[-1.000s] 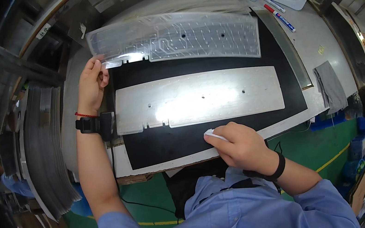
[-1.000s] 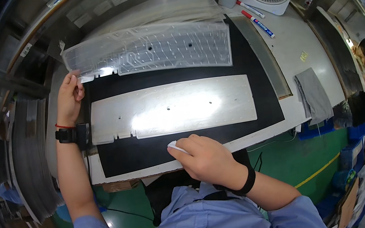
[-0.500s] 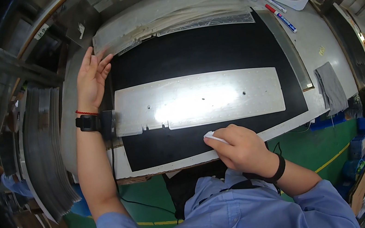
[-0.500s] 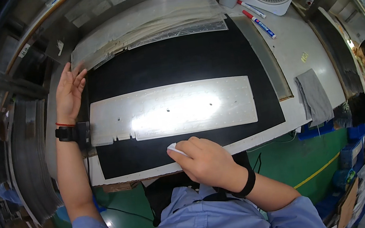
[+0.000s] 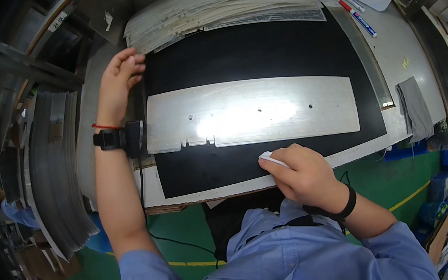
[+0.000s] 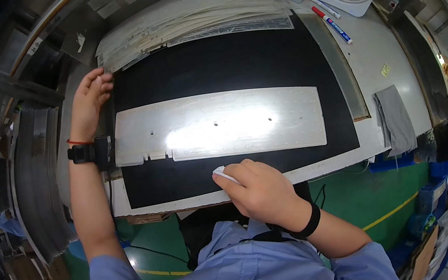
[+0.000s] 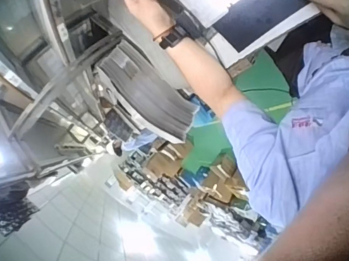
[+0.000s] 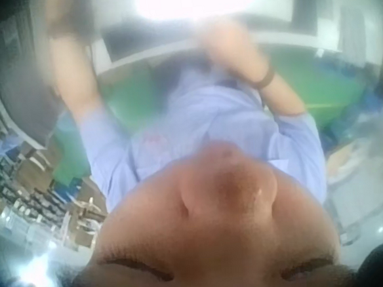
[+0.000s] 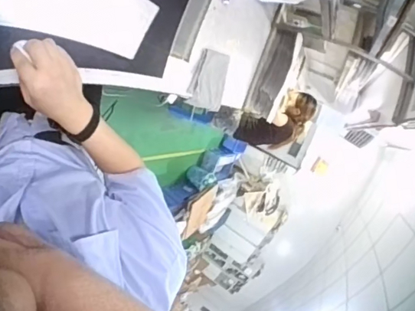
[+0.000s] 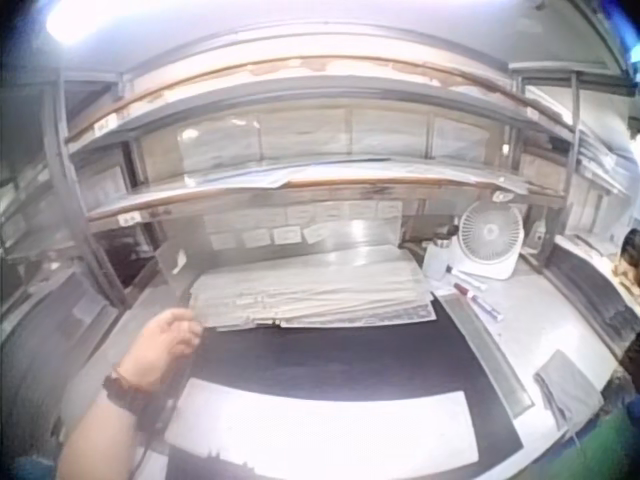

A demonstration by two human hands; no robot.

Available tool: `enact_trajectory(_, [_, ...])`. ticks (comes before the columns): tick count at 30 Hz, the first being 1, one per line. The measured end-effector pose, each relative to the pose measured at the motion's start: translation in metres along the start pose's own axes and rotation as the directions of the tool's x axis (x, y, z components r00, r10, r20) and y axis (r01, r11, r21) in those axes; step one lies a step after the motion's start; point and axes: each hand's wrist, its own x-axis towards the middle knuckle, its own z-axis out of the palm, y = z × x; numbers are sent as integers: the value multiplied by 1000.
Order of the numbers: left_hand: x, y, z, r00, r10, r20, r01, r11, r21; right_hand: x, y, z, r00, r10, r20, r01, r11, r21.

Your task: Cleaning and inspecting thin transparent sheets, then stacking them on a pile.

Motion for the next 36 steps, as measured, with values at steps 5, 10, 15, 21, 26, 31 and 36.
enact_trajectory(5, [-33, 15, 9, 953, -89, 289, -103, 802, 588, 0, 1, 1, 999, 12, -47, -12, 1000, 4])
enact_trajectory(10, [-35, 19, 16, 960, -159, 231, -30, 761, 648, -1, 1, 0, 1000, -3, -7, 3, 1000, -19])
enact_trajectory(15, [-29, 15, 16, 958, -188, 218, -15, 723, 691, -1, 1, 0, 1000, -8, 3, 8, 999, -32])
enact_trajectory(21, [-25, 5, 12, 974, -75, 213, -31, 890, 454, -2, 0, 0, 1000, 4, 12, -3, 999, -36])
enact_trajectory(26, [-32, 17, 10, 959, -113, 262, 54, 974, 221, -3, 2, -1, 1000, 13, 12, -12, 999, -37])
enact_trajectory(31, [-32, 12, -19, 846, -284, 452, 200, 954, 224, -2, 1, 1, 1000, 5, -21, -6, 1000, -26])
enact_trajectory(36, [-23, -3, -28, 888, 131, 441, -112, 991, -68, -1, 3, 2, 999, -14, -30, 14, 1000, 2])
